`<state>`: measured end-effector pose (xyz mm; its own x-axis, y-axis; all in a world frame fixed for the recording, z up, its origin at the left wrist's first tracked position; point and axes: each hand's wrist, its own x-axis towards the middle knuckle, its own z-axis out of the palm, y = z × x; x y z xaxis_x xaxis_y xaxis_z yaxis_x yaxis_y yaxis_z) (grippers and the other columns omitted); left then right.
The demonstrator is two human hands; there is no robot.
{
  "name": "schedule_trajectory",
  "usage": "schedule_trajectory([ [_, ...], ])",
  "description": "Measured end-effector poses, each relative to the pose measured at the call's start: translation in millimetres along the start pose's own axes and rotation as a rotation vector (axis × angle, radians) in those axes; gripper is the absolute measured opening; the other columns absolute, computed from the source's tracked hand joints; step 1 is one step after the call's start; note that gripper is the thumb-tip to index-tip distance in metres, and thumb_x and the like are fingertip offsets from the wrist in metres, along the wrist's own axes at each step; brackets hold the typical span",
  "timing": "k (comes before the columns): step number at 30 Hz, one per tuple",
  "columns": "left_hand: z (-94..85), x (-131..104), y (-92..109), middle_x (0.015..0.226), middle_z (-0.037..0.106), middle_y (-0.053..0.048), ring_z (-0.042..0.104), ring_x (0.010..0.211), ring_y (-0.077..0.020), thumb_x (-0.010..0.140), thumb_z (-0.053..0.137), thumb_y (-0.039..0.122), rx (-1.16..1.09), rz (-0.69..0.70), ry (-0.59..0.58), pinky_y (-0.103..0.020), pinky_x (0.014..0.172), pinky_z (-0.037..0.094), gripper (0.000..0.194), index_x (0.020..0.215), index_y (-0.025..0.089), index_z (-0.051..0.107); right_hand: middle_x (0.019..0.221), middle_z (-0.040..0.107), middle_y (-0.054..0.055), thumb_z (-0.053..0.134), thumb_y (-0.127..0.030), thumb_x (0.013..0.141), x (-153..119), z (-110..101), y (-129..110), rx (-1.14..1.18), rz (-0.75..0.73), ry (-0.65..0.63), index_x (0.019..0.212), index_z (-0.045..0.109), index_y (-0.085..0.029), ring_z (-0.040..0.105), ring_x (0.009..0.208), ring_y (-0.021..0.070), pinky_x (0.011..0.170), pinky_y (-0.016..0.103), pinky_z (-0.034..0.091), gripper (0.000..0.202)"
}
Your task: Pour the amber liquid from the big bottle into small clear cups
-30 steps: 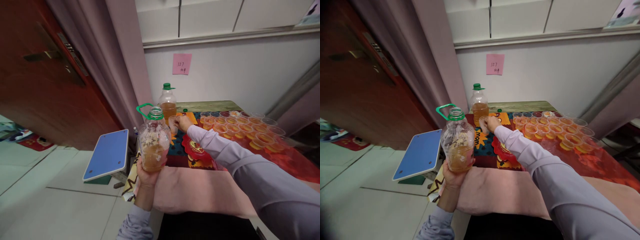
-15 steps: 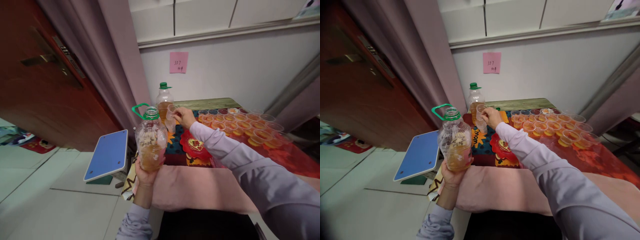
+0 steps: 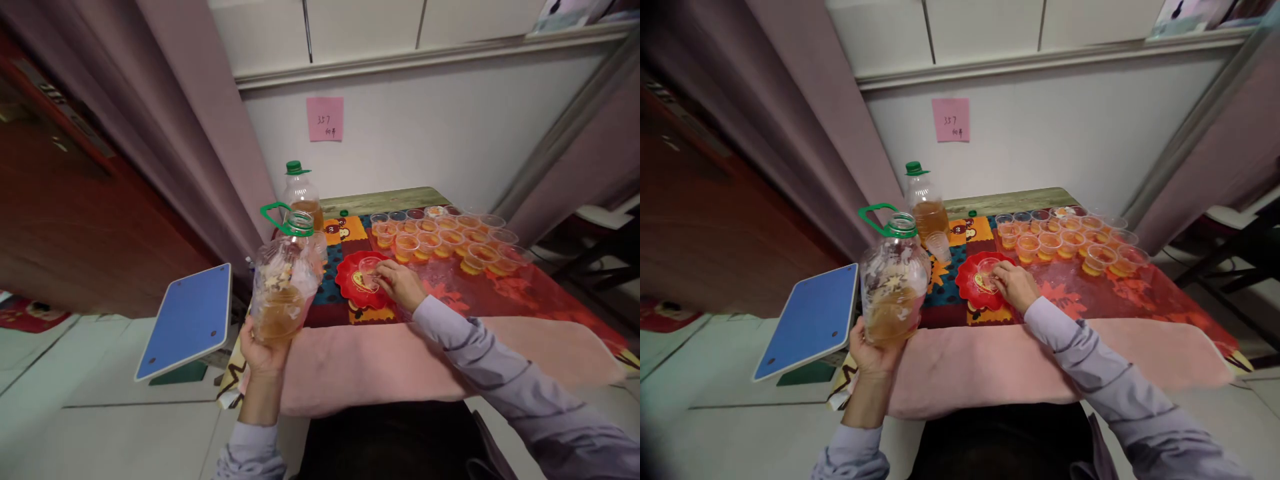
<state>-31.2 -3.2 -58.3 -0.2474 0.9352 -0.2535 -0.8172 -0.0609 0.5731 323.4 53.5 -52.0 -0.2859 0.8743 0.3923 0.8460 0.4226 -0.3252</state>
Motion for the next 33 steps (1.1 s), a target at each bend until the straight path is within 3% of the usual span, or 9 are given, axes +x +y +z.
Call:
schedule_trajectory([
  [3, 3.6, -3, 9, 0.12, 0.081, -0.01, 0.072, 0.121, -0.036, 0.089, 0.066, 0.048, 0.115, 0.083, 0.097, -0.056, 0.107, 0.057, 0.039, 0.116, 0.023, 0.079, 0.132, 0.076, 0.012, 0.059, -0.026, 0.105, -3, -1, 0, -0.007, 0.012, 0.032, 0.125, 0.078, -0.024, 0.077, 0.108, 0.0256, 0.088, 0.037, 0.062, 0.028],
  [6, 4.1, -5, 21, 0.104, 0.083, -0.004, 0.077, 0.104, -0.029, 0.086, 0.07, 0.041, 0.212, 0.218, 0.169, -0.047, 0.102, 0.06, 0.028, 0.105, 0.023, 0.08, 0.143, 0.072, 0.014, 0.065, -0.037, 0.103, -11, -8, -7, 0.043, 0.074, 0.168, 0.143, 0.071, -0.026, 0.076, 0.115, 0.0303, 0.091, 0.042, 0.065, 0.042],
  [9, 6.2, -8, 31, 0.096, 0.082, 0.0, 0.077, 0.093, -0.0219, 0.085, 0.072, 0.034, 0.277, 0.316, 0.223, -0.037, 0.098, 0.06, 0.018, 0.097, 0.023, 0.079, 0.134, 0.076, 0.014, 0.071, -0.05, 0.099, -20, -7, -25, 0.316, 0.21, 0.356, 0.14, 0.071, -0.027, 0.079, 0.099, 0.0289, 0.086, 0.042, 0.066, 0.047],
  [11, 10.1, -13, 36, 0.095, 0.082, 0.002, 0.076, 0.089, -0.0201, 0.084, 0.073, 0.032, 0.303, 0.333, 0.242, -0.034, 0.093, 0.06, 0.014, 0.094, 0.023, 0.079, 0.119, 0.079, 0.012, 0.072, -0.054, 0.099, -23, 1, -42, 0.622, 0.301, 0.406, 0.132, 0.074, -0.028, 0.077, 0.083, 0.0248, 0.076, 0.04, 0.067, 0.042],
  [14, 19.7, -21, 40, 0.095, 0.083, 0.001, 0.077, 0.089, -0.0206, 0.083, 0.074, 0.032, 0.342, 0.329, 0.261, -0.033, 0.089, 0.061, 0.015, 0.094, 0.023, 0.079, 0.113, 0.08, 0.01, 0.074, -0.055, 0.097, -24, 19, -73, 1.064, 0.358, 0.378, 0.13, 0.074, -0.027, 0.075, 0.076, 0.0205, 0.069, 0.036, 0.065, 0.043],
  [19, 34.1, -31, 39, 0.097, 0.083, -0.002, 0.078, 0.091, -0.0234, 0.079, 0.077, 0.035, 0.425, 0.276, 0.245, -0.034, 0.086, 0.061, 0.024, 0.098, 0.021, 0.08, 0.142, 0.071, 0.01, 0.081, -0.05, 0.093, -27, 43, -109, 1.403, 0.305, 0.289, 0.151, 0.063, -0.036, 0.077, 0.092, 0.0207, 0.074, 0.035, 0.067, 0.062],
  [25, 39.9, -32, 37, 0.098, 0.082, 0.0, 0.076, 0.092, -0.0228, 0.076, 0.078, 0.034, 0.474, 0.258, 0.236, -0.035, 0.088, 0.06, 0.024, 0.098, 0.023, 0.079, 0.118, 0.077, 0.007, 0.083, -0.052, 0.092, -35, 57, -106, 1.598, 0.268, 0.125, 0.16, 0.055, -0.037, 0.076, 0.105, 0.0238, 0.089, 0.042, 0.067, 0.075],
  [33, 59.6, -40, 42, 0.095, 0.08, 0.001, 0.073, 0.086, -0.0218, 0.066, 0.086, 0.035, 0.553, 0.23, 0.28, -0.036, 0.086, 0.059, 0.034, 0.098, 0.023, 0.078, 0.157, 0.058, 0.009, 0.088, -0.047, 0.09, -38, 73, -107, 1.722, 0.26, 0.04, 0.167, 0.044, -0.043, 0.069, 0.123, 0.0233, 0.1, 0.041, 0.062, 0.088],
])
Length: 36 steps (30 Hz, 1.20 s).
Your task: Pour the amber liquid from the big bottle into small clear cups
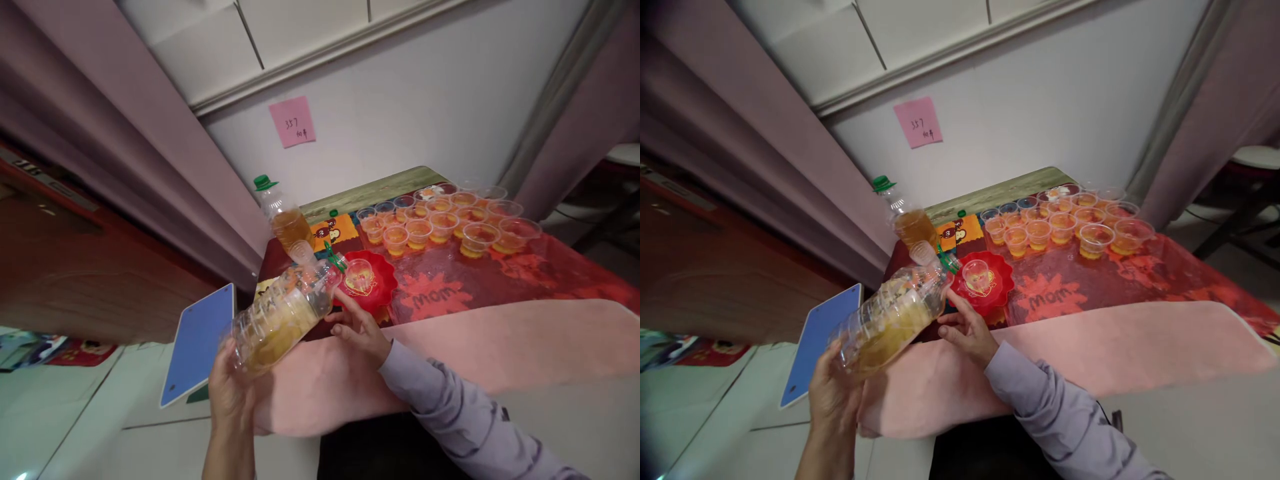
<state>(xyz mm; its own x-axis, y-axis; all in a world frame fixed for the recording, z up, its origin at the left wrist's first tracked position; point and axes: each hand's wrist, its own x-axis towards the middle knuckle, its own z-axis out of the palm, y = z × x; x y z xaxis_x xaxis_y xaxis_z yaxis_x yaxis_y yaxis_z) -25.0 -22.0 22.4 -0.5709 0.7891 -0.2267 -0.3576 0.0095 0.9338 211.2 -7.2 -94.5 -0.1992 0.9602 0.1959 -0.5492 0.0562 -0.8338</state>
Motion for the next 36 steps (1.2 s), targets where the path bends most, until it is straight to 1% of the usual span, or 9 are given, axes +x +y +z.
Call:
schedule_trajectory([
  [3, 0.8, 0, 6, 0.092, 0.079, 0.002, 0.071, 0.084, -0.0191, 0.064, 0.087, 0.035, 0.024, -0.001, 0.01, -0.032, 0.083, 0.058, 0.034, 0.094, 0.023, 0.077, 0.158, 0.058, 0.009, 0.089, -0.048, 0.089, -1, 0, 3, 0.037, 0.026, -0.006, 0.167, 0.043, -0.043, 0.068, 0.125, 0.0242, 0.105, 0.044, 0.06, 0.091],
  [6, 2.7, 1, 12, 0.09, 0.078, 0.002, 0.07, 0.083, -0.019, 0.064, 0.087, 0.035, 0.055, 0.002, 0.001, -0.031, 0.08, 0.057, 0.033, 0.093, 0.023, 0.076, 0.153, 0.062, 0.009, 0.09, -0.051, 0.087, -1, 1, 5, 0.051, 0.035, -0.002, 0.167, 0.044, -0.043, 0.068, 0.125, 0.0249, 0.108, 0.048, 0.058, 0.093],
  [11, 10.9, -3, 21, 0.086, 0.076, 0.0, 0.068, 0.077, -0.0202, 0.065, 0.086, 0.038, 0.124, 0.065, -0.022, -0.033, 0.076, 0.056, 0.031, 0.089, 0.022, 0.074, 0.145, 0.068, 0.011, 0.091, -0.054, 0.085, 1, 1, 10, 0.05, 0.04, 0.001, 0.167, 0.044, -0.04, 0.07, 0.119, 0.025, 0.103, 0.046, 0.06, 0.096],
  [13, 12.7, -4, 24, 0.086, 0.075, 0.0, 0.068, 0.078, -0.0208, 0.064, 0.085, 0.038, 0.134, 0.065, -0.035, -0.034, 0.076, 0.055, 0.032, 0.089, 0.022, 0.073, 0.15, 0.066, 0.011, 0.091, -0.054, 0.085, 1, 1, 11, 0.055, 0.044, 0.003, 0.167, 0.044, -0.04, 0.071, 0.119, 0.0251, 0.101, 0.046, 0.06, 0.096],
  [17, 11.9, 1, 25, 0.085, 0.074, 0.001, 0.066, 0.079, -0.0195, 0.061, 0.087, 0.037, 0.128, 0.07, -0.025, -0.032, 0.076, 0.054, 0.035, 0.088, 0.021, 0.073, 0.169, 0.05, 0.009, 0.091, -0.052, 0.084, 1, 0, 11, 0.056, 0.037, 0.019, 0.166, 0.046, -0.043, 0.071, 0.12, 0.0244, 0.106, 0.049, 0.06, 0.094],
  [19, 10.9, 4, 24, 0.086, 0.074, 0.002, 0.066, 0.08, -0.0183, 0.059, 0.089, 0.037, 0.12, 0.074, -0.025, -0.031, 0.077, 0.053, 0.036, 0.088, 0.021, 0.074, 0.173, 0.046, 0.008, 0.092, -0.051, 0.084, 1, 0, 9, 0.056, 0.033, 0.011, 0.166, 0.045, -0.044, 0.071, 0.12, 0.0237, 0.108, 0.05, 0.059, 0.094],
  [28, 13.4, 10, 25, 0.093, 0.074, 0.001, 0.066, 0.086, -0.0194, 0.058, 0.092, 0.04, 0.146, 0.094, -0.077, -0.033, 0.082, 0.053, 0.043, 0.093, 0.021, 0.076, 0.166, 0.054, 0.005, 0.092, -0.05, 0.084, 1, 0, 2, 0.067, 0.066, 0.009, 0.167, 0.042, -0.047, 0.071, 0.121, 0.0219, 0.108, 0.045, 0.059, 0.097],
  [32, 16.6, 9, 30, 0.097, 0.074, 0.0, 0.066, 0.09, -0.02, 0.059, 0.092, 0.04, 0.173, 0.129, -0.077, -0.033, 0.084, 0.053, 0.042, 0.093, 0.022, 0.076, 0.168, 0.051, 0.005, 0.093, -0.05, 0.083, 1, 1, -1, 0.07, 0.077, 0.014, 0.167, 0.042, -0.047, 0.07, 0.12, 0.0214, 0.105, 0.043, 0.06, 0.098],
  [36, 18.7, 10, 33, 0.095, 0.072, 0.001, 0.063, 0.087, -0.0185, 0.06, 0.092, 0.042, 0.192, 0.139, -0.072, -0.031, 0.08, 0.051, 0.041, 0.092, 0.022, 0.074, 0.165, 0.054, 0.006, 0.093, -0.051, 0.083, 1, 1, -1, 0.08, 0.093, 0.016, 0.169, 0.04, -0.045, 0.069, 0.12, 0.0218, 0.105, 0.043, 0.06, 0.101],
])
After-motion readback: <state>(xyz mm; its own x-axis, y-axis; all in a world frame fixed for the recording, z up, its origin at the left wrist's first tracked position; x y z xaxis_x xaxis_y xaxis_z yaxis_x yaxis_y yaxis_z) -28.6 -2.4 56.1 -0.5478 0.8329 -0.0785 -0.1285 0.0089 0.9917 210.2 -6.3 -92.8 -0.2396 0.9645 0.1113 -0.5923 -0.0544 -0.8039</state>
